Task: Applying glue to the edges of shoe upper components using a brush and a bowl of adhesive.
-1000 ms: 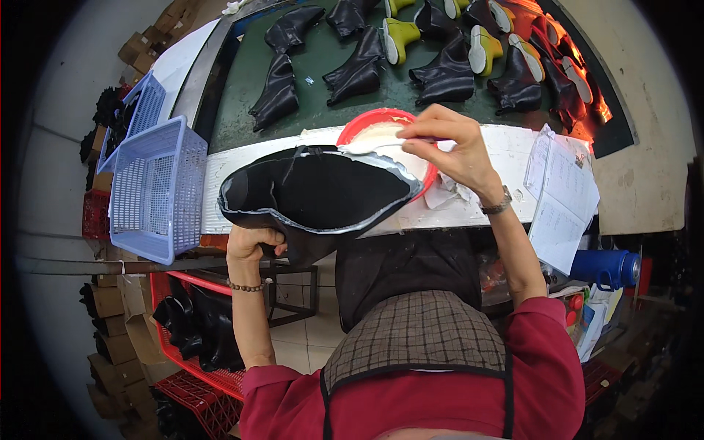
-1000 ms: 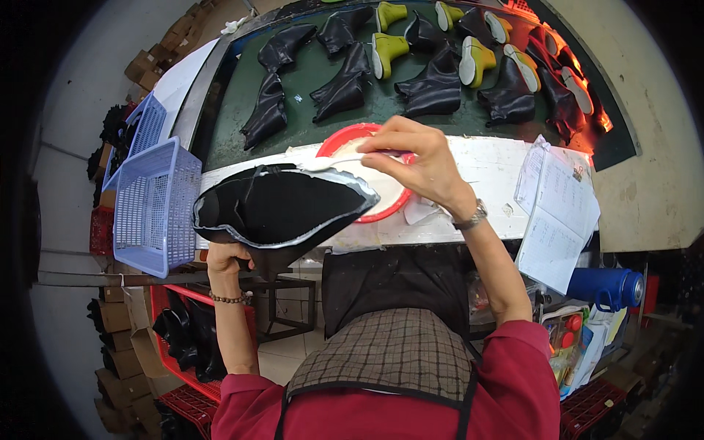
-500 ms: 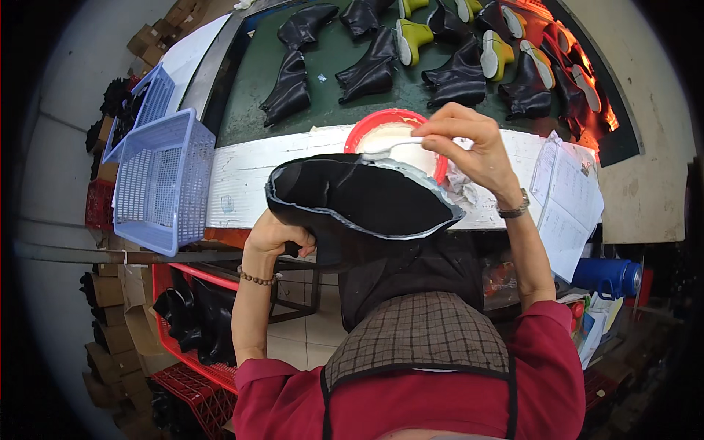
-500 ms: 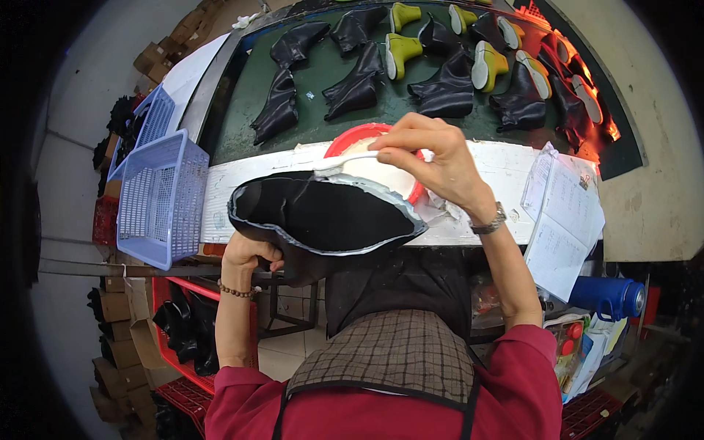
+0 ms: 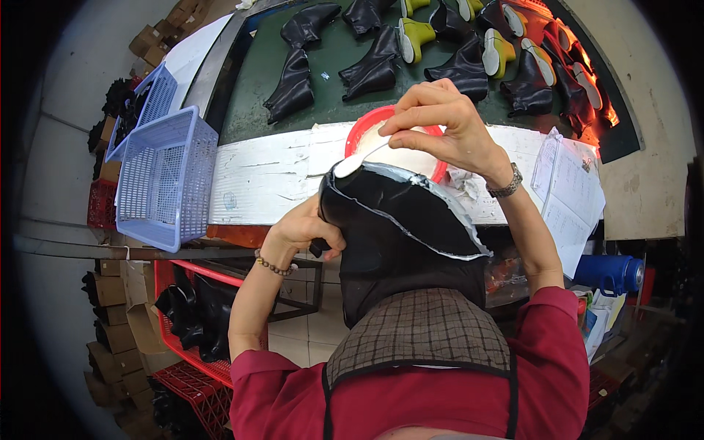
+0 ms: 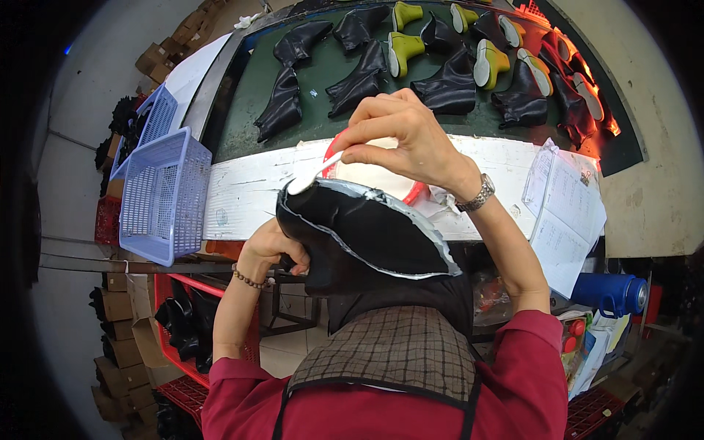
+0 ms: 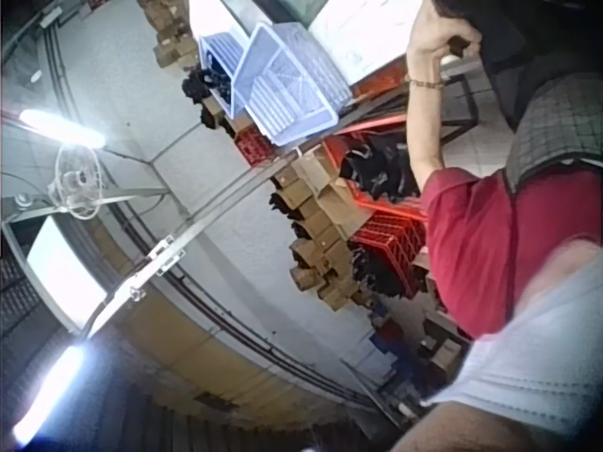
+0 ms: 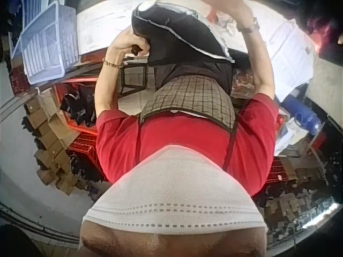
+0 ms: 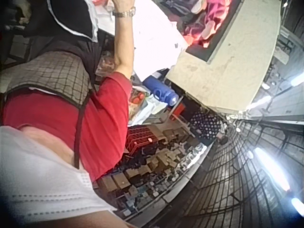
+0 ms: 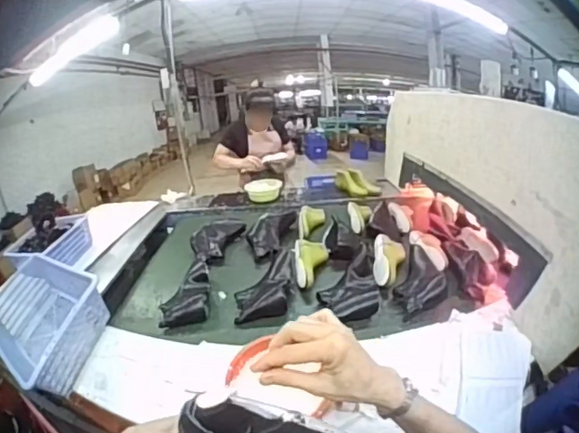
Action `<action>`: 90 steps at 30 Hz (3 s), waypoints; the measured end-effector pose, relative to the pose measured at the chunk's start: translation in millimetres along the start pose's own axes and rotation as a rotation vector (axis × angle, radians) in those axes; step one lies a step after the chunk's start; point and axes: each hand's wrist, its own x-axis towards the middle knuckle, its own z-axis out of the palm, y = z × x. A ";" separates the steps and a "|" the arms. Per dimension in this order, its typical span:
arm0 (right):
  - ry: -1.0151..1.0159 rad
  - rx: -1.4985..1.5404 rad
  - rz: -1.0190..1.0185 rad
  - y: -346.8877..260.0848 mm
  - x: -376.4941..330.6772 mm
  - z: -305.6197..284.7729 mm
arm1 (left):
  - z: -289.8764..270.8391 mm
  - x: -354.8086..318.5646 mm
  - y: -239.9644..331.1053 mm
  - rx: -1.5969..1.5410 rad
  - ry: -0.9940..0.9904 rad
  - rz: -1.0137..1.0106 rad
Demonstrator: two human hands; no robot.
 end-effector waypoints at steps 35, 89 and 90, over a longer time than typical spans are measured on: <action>0.723 0.493 0.949 96.8 -177.8 82.0 | -287.0 35.1 56.5 1.177 1.481 0.580; 0.717 0.478 0.850 111.4 -193.5 82.8 | -44.0 -305.4 -60.7 0.895 1.745 0.244; 0.724 0.484 0.853 108.6 -192.6 82.3 | -50.7 -292.5 -60.6 0.838 1.678 0.395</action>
